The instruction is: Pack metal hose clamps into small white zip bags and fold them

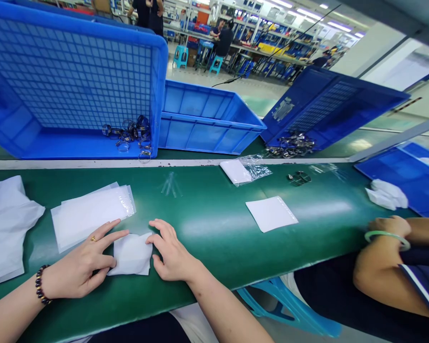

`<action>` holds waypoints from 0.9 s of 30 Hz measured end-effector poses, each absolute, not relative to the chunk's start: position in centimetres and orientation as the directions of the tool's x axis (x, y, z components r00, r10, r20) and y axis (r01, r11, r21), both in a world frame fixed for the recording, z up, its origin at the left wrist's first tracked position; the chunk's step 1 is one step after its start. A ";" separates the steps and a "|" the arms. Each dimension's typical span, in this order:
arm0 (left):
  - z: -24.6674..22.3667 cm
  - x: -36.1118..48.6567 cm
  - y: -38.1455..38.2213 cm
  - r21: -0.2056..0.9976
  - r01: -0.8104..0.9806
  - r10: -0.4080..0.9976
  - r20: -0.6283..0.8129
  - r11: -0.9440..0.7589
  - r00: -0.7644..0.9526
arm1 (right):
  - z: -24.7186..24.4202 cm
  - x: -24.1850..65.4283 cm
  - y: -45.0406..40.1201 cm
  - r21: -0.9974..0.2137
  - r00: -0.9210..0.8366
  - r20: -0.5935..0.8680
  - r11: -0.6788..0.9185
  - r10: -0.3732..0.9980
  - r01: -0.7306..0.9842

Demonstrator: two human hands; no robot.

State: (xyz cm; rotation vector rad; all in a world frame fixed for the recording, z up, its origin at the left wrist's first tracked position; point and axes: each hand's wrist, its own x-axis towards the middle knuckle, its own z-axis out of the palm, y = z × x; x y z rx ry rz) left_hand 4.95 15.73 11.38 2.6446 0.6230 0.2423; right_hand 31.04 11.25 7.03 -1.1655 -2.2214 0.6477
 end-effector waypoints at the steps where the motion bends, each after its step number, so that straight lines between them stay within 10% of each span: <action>1: 11.3 4.9 15.7 0.429 0.390 0.462 0.074 -0.815 0.884 | 7.1 31.1 11.2 -0.639 -0.475 0.235 0.503 0.848 0.582; 27: 9.8 5.8 15.6 0.410 0.467 0.552 0.115 -0.783 0.826 | 6.8 30.0 11.4 -0.640 -0.460 0.282 0.522 0.842 0.564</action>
